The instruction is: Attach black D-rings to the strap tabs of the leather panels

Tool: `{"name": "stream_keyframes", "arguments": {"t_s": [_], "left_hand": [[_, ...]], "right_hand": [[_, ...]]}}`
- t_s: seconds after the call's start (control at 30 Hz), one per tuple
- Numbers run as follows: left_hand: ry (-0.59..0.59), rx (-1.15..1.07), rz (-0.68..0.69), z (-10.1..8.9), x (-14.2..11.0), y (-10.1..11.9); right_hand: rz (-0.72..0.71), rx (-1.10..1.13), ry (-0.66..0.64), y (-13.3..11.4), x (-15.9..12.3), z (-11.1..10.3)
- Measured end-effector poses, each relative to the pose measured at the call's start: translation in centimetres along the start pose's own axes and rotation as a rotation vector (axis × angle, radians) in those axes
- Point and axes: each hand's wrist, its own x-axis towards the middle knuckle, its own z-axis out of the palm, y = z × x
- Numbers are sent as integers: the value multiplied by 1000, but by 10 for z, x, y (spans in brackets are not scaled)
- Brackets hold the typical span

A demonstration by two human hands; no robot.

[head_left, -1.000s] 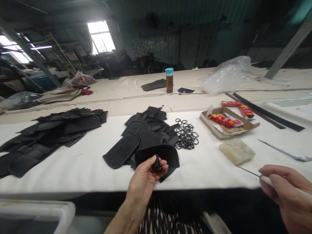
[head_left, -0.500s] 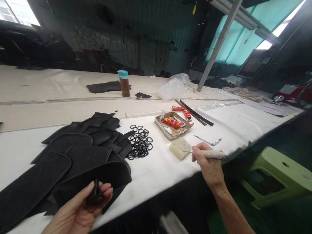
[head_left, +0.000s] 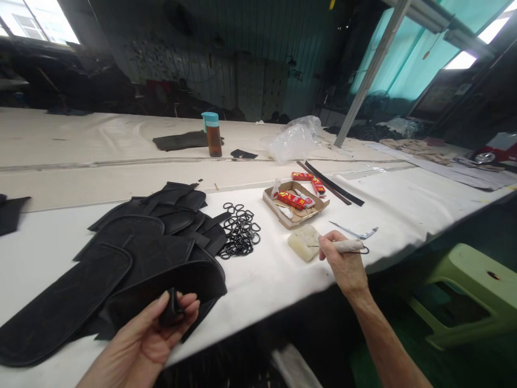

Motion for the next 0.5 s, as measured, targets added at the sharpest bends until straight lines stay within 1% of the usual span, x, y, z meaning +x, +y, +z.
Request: {"name": "stream_keyframes", "arguments": {"t_s": [0.07,0.17,0.23,0.27,0.3,0.33,0.4,0.5], "left_hand": [[-19,-6,-10,-1,1,2],[-30,-44,-81,-5,3,4],[-50,-95,-130,-9,2,4],[-68,-125,-141,-11,1,4],[-92,-150,-146,-12,-1,3],[-121,-174,-150,-14,-3,2],[-157,-210,-159,-16,-6,0],[-189,-244,-155,-20,-8,-4]], "right_hand": [[2,-1,-7,-1,-1,-2],[24,28,17,-1,-7,-8],[55,83,54,0,-14,-14],[74,116,55,1,-18,-16],[109,155,95,2,-21,-17],[140,212,94,2,-25,-17],[191,387,53,-2,-32,-11],[263,639,-167,-24,-49,6]]}}
